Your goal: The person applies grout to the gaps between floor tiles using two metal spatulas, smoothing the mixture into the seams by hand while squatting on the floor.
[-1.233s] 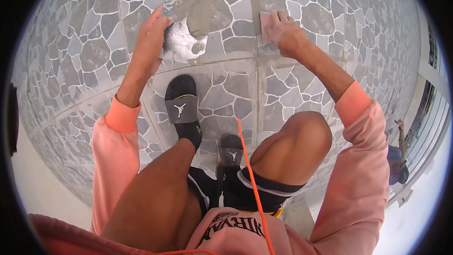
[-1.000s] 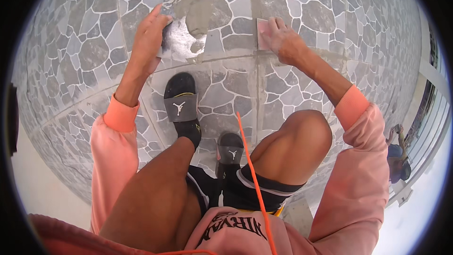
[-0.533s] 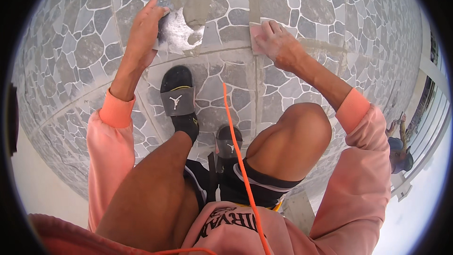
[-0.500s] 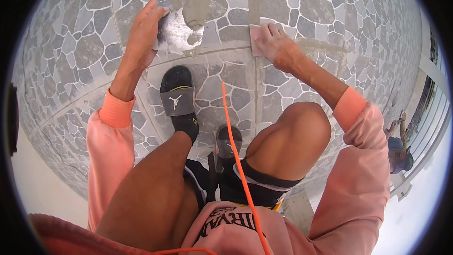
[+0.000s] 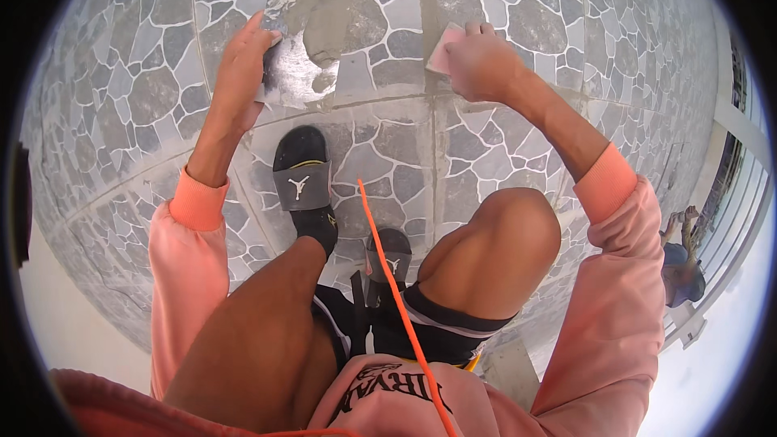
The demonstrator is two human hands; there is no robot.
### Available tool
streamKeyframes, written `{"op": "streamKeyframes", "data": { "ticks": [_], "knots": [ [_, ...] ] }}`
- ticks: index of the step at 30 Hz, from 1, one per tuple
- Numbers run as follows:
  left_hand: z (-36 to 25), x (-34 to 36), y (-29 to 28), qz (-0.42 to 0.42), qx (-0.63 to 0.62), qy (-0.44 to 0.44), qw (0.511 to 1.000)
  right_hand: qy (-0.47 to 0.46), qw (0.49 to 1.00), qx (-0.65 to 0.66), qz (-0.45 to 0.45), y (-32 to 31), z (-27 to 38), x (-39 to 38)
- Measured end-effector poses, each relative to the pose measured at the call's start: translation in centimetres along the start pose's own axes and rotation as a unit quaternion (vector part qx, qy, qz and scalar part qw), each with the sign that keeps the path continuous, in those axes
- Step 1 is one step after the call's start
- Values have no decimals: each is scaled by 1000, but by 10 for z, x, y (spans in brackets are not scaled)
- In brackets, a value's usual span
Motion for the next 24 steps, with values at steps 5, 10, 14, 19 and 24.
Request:
{"op": "streamKeyframes", "data": {
  "ticks": [5,10,14,19,24],
  "knots": [
    [-1,-9,-8,-53,-31,-18,998,58,984,53,-158,-106,-68,94],
    [-5,-7,-2,-17,2,-6,1000,130,973,89,-169,-135,-134,189],
    [1,-15,-13,-42,6,-32,999,149,977,76,-132,-124,-147,211],
    [-3,-20,-23,-116,-6,-33,993,101,991,40,-73,-93,-96,194],
    [-20,-6,-5,-72,-2,-4,997,48,992,98,-65,-45,-20,90]
  ]
}}
Point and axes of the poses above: each hand's wrist, its own x-axis towards the middle knuckle, its own y-axis out of the palm, z = x × y, the point moved 9 cm from there along x, towards the middle knuckle, and after that the axes turned 12 degrees about z, right-handed, at the moved point
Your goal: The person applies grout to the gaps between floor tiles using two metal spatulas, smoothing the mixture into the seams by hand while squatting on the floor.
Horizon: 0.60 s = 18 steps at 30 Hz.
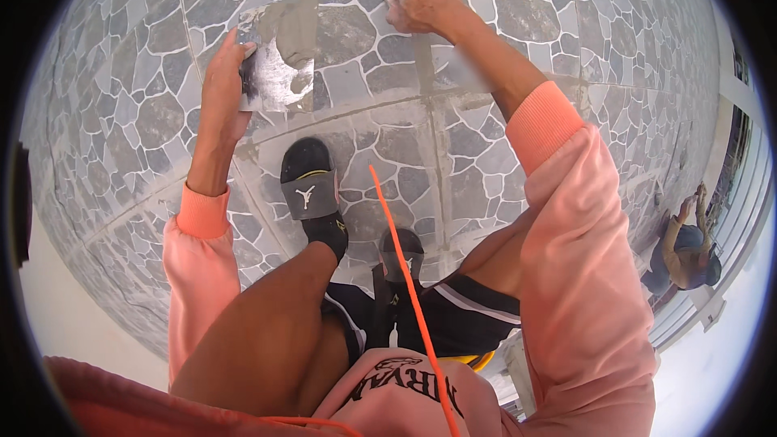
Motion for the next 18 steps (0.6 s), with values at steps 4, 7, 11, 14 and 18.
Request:
{"op": "streamKeyframes", "data": {
  "ticks": [4,7,11,14,18],
  "knots": [
    [4,6,2,25,-26,27,999,14,994,30,-102,51,45,-73],
    [-7,43,28,46,-37,13,998,45,997,57,0,71,39,-101],
    [-8,63,40,79,-46,11,996,51,992,84,77,103,45,-121],
    [-6,77,35,56,-33,-8,998,24,966,188,174,105,30,-132],
    [-26,99,51,131,13,-12,991,113,823,495,255,66,-31,-169]
  ]
}}
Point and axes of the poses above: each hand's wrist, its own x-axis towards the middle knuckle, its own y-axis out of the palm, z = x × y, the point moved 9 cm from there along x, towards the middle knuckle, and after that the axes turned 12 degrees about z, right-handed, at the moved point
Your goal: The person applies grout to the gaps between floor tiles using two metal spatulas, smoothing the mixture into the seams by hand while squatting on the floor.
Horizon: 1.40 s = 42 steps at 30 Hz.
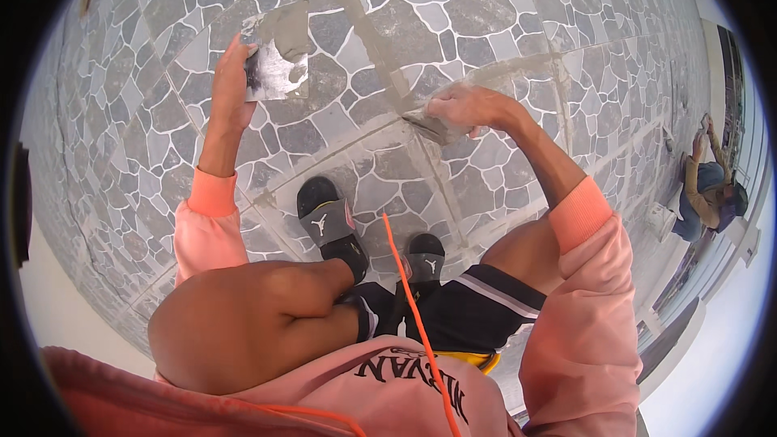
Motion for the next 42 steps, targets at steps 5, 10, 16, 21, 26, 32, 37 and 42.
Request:
{"op": "streamKeyframes", "data": {
  "ticks": [5,10,16,21,26,32,37,42],
  "knots": [
    [-51,31,13,53,56,16,997,-109,942,317,-16,-42,-9,-59],
    [-105,70,75,74,64,3,995,-191,878,436,-51,-57,-19,-122],
    [-154,104,170,223,76,36,971,-158,896,385,-156,-78,-52,-217],
    [-135,118,233,248,110,-24,962,-112,892,321,-297,-115,-121,-241],
    [-109,140,252,245,193,-71,947,49,906,95,-410,-174,-180,-175],
    [-33,162,266,252,214,-108,938,75,765,-150,-623,-205,-197,-94],
    [33,171,260,220,150,-122,956,89,699,-313,-637,-201,-192,-38],
    [51,152,250,196,56,-69,977,-49,840,-219,-494,-211,-178,-37]
  ]
}}
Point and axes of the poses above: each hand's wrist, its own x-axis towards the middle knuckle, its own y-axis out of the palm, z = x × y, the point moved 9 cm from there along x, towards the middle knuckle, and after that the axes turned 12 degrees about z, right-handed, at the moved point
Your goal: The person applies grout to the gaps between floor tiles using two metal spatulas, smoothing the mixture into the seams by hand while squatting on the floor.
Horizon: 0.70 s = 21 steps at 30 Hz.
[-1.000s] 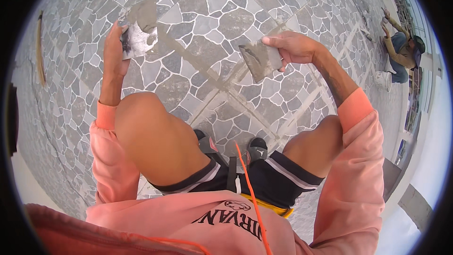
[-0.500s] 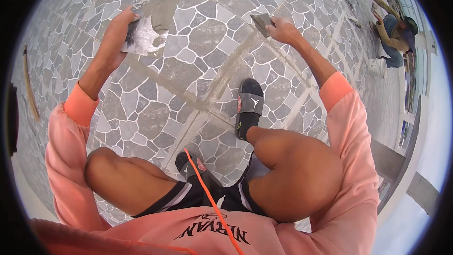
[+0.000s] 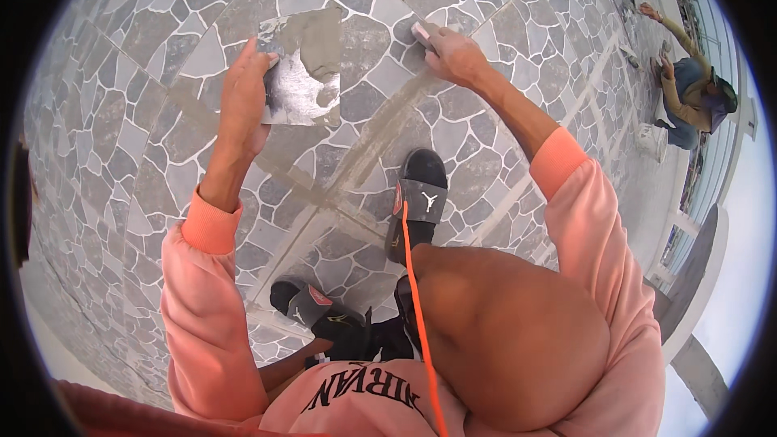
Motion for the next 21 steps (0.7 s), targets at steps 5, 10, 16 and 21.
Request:
{"op": "streamKeyframes", "data": {
  "ticks": [5,10,16,21],
  "knots": [
    [16,-15,-8,-38,-48,27,998,245,969,21,3,-32,-82,-41],
    [46,-34,-41,-78,-55,7,995,259,966,-18,-14,2,-81,-34],
    [42,-54,-47,-96,-56,20,994,226,937,255,82,-16,-67,-11],
    [32,-44,-24,-61,-66,48,995,196,980,-5,-15,-18,-73,-10]
  ]
}}
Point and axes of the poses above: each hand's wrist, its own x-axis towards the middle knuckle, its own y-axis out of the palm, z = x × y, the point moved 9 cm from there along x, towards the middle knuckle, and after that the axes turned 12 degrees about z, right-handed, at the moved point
